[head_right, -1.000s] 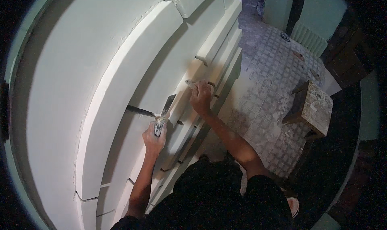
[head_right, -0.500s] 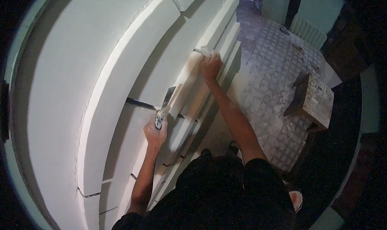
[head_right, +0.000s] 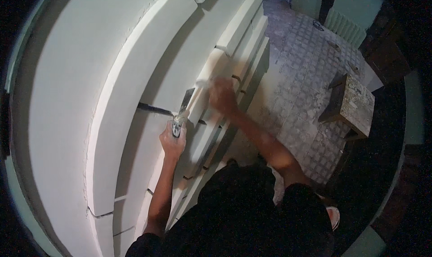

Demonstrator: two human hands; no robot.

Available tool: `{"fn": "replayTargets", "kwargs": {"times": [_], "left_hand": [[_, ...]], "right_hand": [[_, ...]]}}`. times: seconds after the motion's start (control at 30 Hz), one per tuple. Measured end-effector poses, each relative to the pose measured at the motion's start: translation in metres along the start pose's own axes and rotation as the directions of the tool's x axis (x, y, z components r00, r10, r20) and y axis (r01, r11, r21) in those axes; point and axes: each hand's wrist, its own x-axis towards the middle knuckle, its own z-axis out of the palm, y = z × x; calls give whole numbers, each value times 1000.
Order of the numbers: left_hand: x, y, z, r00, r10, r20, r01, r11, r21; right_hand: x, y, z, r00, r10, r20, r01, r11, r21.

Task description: Patching and smoothing a textured wall using a putty knife and a cloth.

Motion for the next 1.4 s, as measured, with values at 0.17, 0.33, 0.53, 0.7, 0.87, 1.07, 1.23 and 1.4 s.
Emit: {"fn": "replayTargets", "kwargs": {"times": [0.17, 0.33, 0.53, 0.7, 0.87, 1.07, 1.23, 1.4], "left_hand": [[1, 2, -3, 998, 30, -50, -30, 999, 19], [-4, -8, -1, 993, 55, -109, -54, 998, 14], [-63, 12, -15, 974, 59, -217, -49, 998, 51], [-191, 3, -30, 934, -143, -328, 215, 957, 196], [-251, -11, -90, 817, -200, -541, 408, 863, 297], [-296, -29, -151, 828, -244, -505, 493, 746, 448], [-330, -40, -184, 896, -313, -315, 438, 735, 517], [-349, -64, -194, 918, -311, -245, 386, 840, 381]], "right_hand": [[35, 36, -9, 972, 188, 140, -180, 981, -68], [26, 12, -7, 938, -166, 305, 199, 977, -81], [70, 49, -20, 938, -66, 340, 172, 941, -290], [27, -18, -27, 778, -267, 569, 385, 918, -94], [31, 19, -18, 812, -199, 550, 213, 976, 38], [-49, -119, -35, 755, -296, 586, 163, 949, 269], [-30, -118, -44, 791, -231, 567, 237, 969, 64], [-122, -191, -22, 723, -314, 615, 212, 949, 235]]}}
